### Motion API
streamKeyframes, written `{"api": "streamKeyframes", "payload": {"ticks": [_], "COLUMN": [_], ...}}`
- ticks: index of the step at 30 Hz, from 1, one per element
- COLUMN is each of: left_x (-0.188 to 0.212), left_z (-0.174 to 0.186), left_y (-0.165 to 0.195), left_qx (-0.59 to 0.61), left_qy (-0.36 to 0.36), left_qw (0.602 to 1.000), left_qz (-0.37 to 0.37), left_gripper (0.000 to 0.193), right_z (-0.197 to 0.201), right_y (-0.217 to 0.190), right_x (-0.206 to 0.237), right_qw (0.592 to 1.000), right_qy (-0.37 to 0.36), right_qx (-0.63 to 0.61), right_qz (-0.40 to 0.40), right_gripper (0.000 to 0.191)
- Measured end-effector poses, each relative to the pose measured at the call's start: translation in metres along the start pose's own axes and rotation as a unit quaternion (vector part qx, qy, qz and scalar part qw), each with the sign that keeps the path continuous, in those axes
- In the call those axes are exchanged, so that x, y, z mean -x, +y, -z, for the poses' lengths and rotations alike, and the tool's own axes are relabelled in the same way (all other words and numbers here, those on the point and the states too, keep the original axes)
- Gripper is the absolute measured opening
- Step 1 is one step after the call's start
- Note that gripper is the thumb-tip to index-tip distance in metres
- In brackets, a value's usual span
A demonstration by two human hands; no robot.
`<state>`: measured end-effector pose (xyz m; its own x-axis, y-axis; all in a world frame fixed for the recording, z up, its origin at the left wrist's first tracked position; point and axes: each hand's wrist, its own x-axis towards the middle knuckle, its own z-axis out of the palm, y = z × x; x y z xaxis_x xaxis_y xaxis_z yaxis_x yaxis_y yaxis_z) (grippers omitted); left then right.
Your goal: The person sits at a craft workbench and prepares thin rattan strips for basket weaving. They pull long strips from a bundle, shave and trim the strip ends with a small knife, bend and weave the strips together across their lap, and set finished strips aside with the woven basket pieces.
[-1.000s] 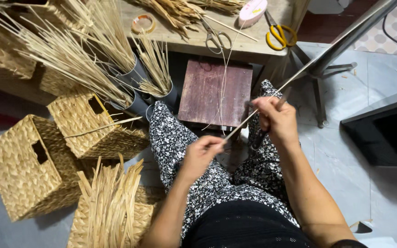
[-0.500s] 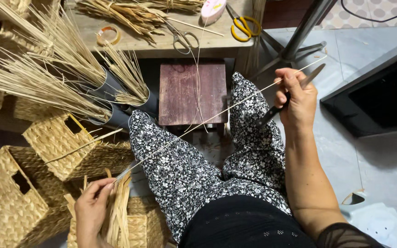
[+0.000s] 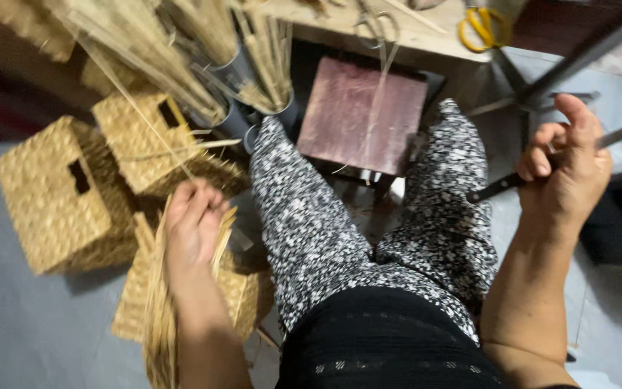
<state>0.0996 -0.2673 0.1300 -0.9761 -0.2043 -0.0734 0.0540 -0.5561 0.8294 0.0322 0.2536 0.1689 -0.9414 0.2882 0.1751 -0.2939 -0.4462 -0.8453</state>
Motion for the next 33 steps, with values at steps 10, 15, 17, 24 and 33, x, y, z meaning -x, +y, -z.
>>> {"api": "streamKeyframes", "payload": {"ticks": [10, 15, 17, 24, 33], "left_x": [-0.005, 0.012, 0.019, 0.028, 0.073], "left_z": [-0.116, -0.147, -0.152, -0.159, -0.219], "left_y": [0.014, 0.008, 0.003, -0.006, 0.028], "left_qx": [0.094, 0.105, 0.099, 0.003, -0.499], "left_qy": [-0.012, -0.014, -0.027, -0.130, -0.165], "left_qw": [0.983, 0.987, 0.989, 0.988, 0.714], "left_qz": [-0.157, -0.119, -0.107, -0.081, -0.463], "left_gripper": [0.007, 0.007, 0.007, 0.013, 0.027], "right_z": [-0.090, -0.121, -0.125, -0.125, -0.131], "right_y": [0.024, 0.019, 0.016, 0.009, 0.001], "right_x": [0.054, 0.080, 0.087, 0.085, 0.090], "right_qw": [0.963, 0.958, 0.967, 0.986, 0.981], "right_qy": [-0.230, -0.258, -0.232, -0.165, -0.178], "right_qx": [0.101, 0.066, 0.068, 0.032, 0.074], "right_qz": [-0.099, -0.109, -0.082, -0.025, -0.021], "right_gripper": [0.057, 0.050, 0.038, 0.009, 0.007]}}
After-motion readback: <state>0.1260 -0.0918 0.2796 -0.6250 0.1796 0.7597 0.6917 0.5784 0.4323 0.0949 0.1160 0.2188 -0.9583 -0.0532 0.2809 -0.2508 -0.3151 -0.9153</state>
